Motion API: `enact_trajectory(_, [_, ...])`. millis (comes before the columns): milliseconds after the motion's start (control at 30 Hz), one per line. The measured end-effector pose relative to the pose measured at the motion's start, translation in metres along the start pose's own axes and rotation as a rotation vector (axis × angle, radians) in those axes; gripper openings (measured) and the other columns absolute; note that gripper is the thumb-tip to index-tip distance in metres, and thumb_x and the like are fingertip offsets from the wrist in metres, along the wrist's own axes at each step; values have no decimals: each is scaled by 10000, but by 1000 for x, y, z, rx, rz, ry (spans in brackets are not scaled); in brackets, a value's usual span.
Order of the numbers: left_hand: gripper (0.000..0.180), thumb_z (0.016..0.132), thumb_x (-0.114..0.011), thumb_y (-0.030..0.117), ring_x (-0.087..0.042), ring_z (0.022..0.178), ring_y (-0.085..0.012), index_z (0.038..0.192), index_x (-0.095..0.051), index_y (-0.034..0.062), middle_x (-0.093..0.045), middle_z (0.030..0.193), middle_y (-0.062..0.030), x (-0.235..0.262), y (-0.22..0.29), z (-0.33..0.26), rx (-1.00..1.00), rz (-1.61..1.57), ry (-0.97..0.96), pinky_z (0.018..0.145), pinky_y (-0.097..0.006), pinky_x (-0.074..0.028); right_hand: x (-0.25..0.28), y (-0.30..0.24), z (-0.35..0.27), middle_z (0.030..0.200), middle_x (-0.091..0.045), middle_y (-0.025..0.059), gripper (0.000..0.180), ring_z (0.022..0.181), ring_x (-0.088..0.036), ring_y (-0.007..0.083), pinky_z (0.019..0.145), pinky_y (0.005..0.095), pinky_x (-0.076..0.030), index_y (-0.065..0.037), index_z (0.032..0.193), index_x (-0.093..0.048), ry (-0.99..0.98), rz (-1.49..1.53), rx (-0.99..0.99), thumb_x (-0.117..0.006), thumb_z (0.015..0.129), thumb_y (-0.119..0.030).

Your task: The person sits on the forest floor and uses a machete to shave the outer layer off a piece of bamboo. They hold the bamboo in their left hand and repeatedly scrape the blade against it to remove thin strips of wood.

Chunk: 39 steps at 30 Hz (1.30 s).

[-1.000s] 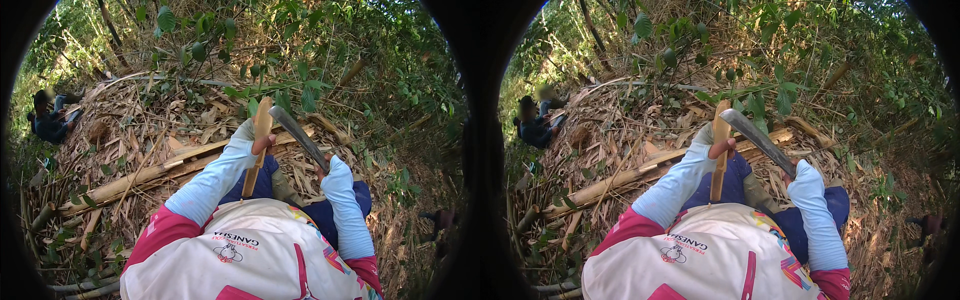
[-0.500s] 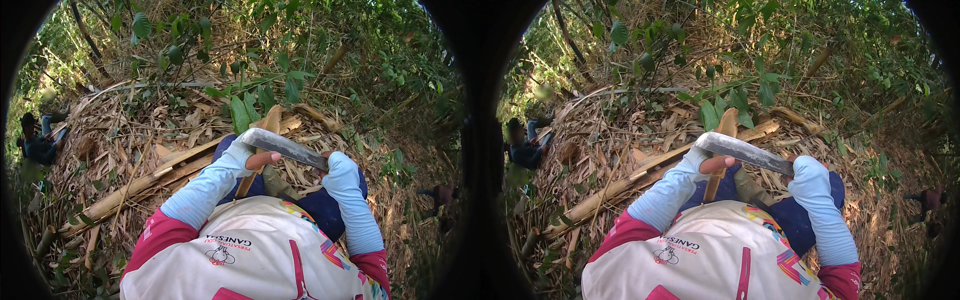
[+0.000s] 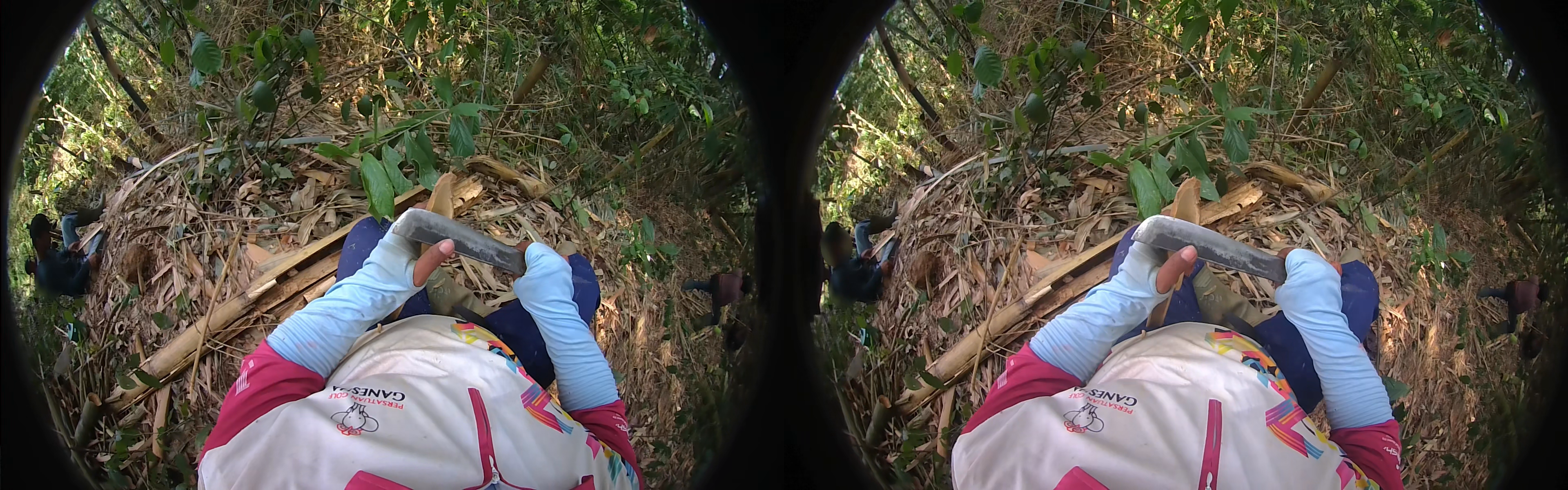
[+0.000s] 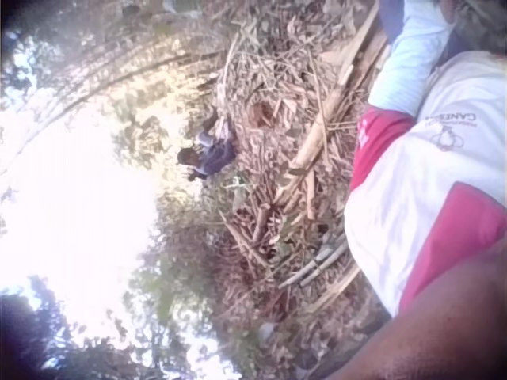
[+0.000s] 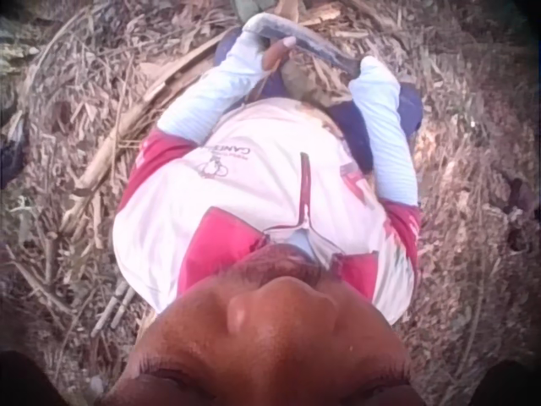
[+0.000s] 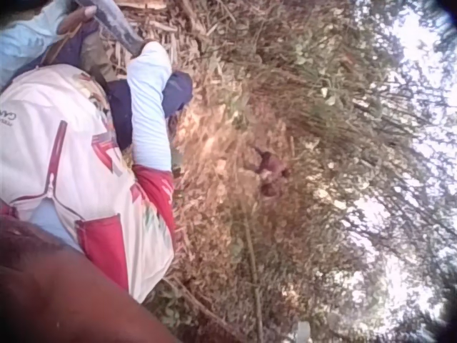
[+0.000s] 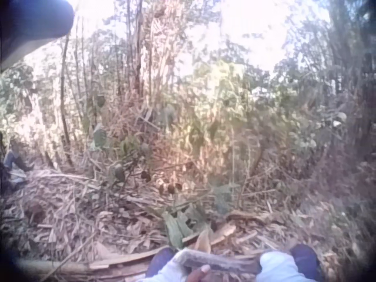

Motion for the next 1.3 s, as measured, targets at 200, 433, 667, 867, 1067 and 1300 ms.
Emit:
enact_trajectory(200, [308, 879, -661, 296, -533, 616, -94, 991, -554, 30, -564, 705, -9, -11, -4, -1, -44, -57, 32, 550, -235, -428, 0, 7, -5, 938, -670, 90, 384, 935, -628, 289, 889, 424, -404, -175, 1073, -646, -1, -14, -62, -692, 691, -163])
enact_trajectory(433, [304, 879, -669, 279, -512, 603, -69, 1011, -537, 38, -559, 700, 5, -18, -13, -3, -110, -54, 84, 535, -213, -405, -13, 8, -10, 928, -663, 122, 369, 935, -627, 316, 915, 445, -411, -151, 1035, -645, -4, -64, -128, -693, 671, -113])
enact_trajectory(667, [365, 863, -698, 197, -577, 845, -127, 1088, -471, 20, -607, 930, -57, 0, -44, 5, -18, -4, 150, 770, -251, -464, -59, 21, 27, 933, -658, 110, 307, 899, -623, 329, 833, 402, -460, -148, 1011, -632, -272, -159, -310, -681, 711, -187])
enact_trajectory(867, [422, 859, -704, 280, -574, 758, -131, 1110, -496, 12, -607, 898, -56, 16, -57, 21, 8, -23, 303, 671, -244, -456, -51, -1, 54, 994, -657, 144, 268, 922, -630, 365, 787, 389, -506, -111, 989, -619, -281, -146, -207, -652, 730, -175])
enact_trajectory(1067, [379, 845, -713, 334, -532, 454, -126, 987, -511, 47, -561, 648, -57, 56, -47, 14, 100, 22, 592, 356, -242, -423, -52, 12, 66, 960, -661, 172, 171, 898, -643, 358, 776, 397, -508, -66, 936, -607, -88, 49, -421, -603, 779, -134])
enact_trajectory(1300, [578, 810, -727, 281, -590, 619, -133, 1215, -406, 23, -580, 836, -62, 50, -20, 1, 30, -78, 277, 539, -273, -501, -63, 28, 71, 776, -622, 90, 252, 684, -595, 201, 642, 343, -475, -75, 1006, -601, 171, 588, -283, -698, 782, -137])
Point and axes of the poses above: each hand's wrist, its own z-axis towards the middle knuckle, its own x-axis out of the back of the hand, y = z × x, the point moved 3 cm from there along z, towards the middle knuckle
